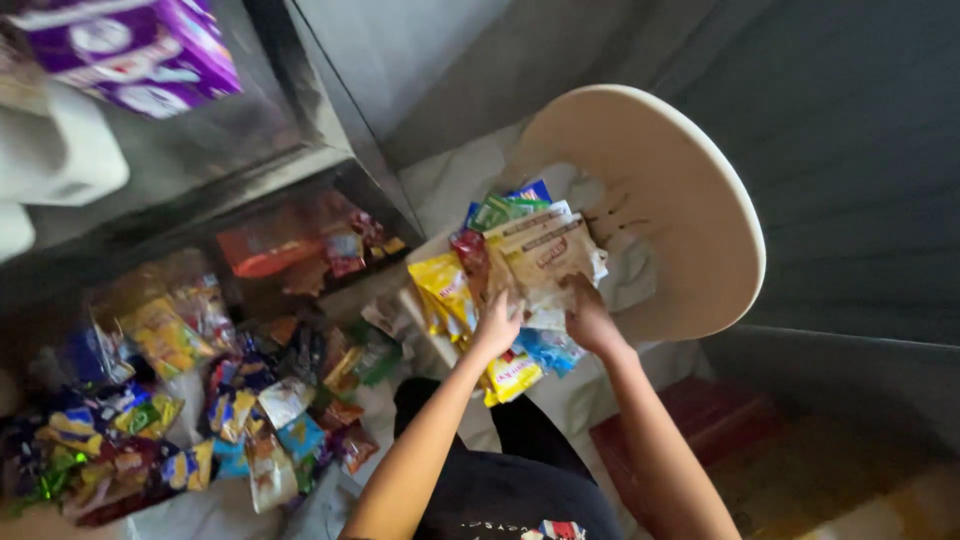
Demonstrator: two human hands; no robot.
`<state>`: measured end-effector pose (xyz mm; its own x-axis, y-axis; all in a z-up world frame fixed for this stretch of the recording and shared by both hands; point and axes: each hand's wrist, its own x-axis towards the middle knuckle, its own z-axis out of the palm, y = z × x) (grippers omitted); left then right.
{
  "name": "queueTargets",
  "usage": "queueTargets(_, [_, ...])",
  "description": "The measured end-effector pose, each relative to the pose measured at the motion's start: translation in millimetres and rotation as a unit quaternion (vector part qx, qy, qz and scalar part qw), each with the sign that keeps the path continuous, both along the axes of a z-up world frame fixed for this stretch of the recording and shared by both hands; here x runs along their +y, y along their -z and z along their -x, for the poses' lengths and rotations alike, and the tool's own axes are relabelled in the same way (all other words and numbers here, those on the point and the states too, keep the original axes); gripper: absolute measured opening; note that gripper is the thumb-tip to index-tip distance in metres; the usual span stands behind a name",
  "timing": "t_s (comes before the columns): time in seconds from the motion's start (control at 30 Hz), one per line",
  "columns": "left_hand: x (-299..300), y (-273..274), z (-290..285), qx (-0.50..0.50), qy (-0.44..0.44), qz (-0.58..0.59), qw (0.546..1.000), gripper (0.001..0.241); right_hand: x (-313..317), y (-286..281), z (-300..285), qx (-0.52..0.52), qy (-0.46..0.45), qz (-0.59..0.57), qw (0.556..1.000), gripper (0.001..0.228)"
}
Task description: Organizing and rearranging various snack packages on shelves and in containers.
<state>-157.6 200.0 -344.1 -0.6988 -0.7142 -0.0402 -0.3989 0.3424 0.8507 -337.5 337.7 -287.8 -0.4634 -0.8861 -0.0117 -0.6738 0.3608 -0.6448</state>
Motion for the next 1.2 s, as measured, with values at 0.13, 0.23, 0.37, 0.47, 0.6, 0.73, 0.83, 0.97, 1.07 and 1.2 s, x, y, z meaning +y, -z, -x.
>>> queueTargets(0.13, [16, -4, 28, -0.032, -0.041, -0.149, 0.988, 0.058, 0, -30, -30, 0.007, -0.004, -0.052, 0.999, 0.083])
queueTargets(0.23, [20, 1, 44, 0.057, -0.134, -0.17, 0.975, 0.053, -4, -44, -42, 0.018, 0.013, -0.137, 0.99, 0.094])
queueTargets(0.37, [14, -21, 45, -0.035, -0.166, -0.137, 0.976, 0.036, -2, -49, -40, -0.034, 0.009, -0.027, 0.999, 0.078])
queueTargets(0.47, [-6, -67, 34, 0.011, -0.117, -0.145, 0.982, 0.031, -25, -100, -32, -0.129, 0.047, 0.09, 0.986, 0.063])
queueTargets(0.6, [-42, -120, 12, 0.212, -0.012, -0.261, 0.942, 0.028, -57, -158, -31, -0.389, 0.101, 0.145, 0.904, 0.056])
queueTargets(0.73, [-77, -200, -20, 0.22, -0.086, 0.064, 0.97, 0.037, -93, -171, -47, -0.573, 0.033, 0.155, 0.804, 0.043])
queueTargets(0.83, [-108, -239, -57, 0.257, -0.135, -0.088, 0.953, 0.048, -142, -227, -80, -0.608, -0.025, 0.169, 0.775, 0.039])
queueTargets(0.97, [-159, -309, -133, 0.166, -0.223, 0.067, 0.958, 0.029, -215, -291, -130, -0.473, -0.129, 0.12, 0.863, 0.036])
queueTargets(1.07, [-196, -373, -186, 0.188, -0.267, 0.143, 0.934, 0.031, -287, -321, -160, -0.369, -0.208, 0.153, 0.893, 0.032])
queueTargets(1.2, [-244, -422, -243, 0.203, -0.293, 0.318, 0.879, 0.049, -378, -372, -215, -0.211, -0.215, 0.263, 0.916, 0.024])
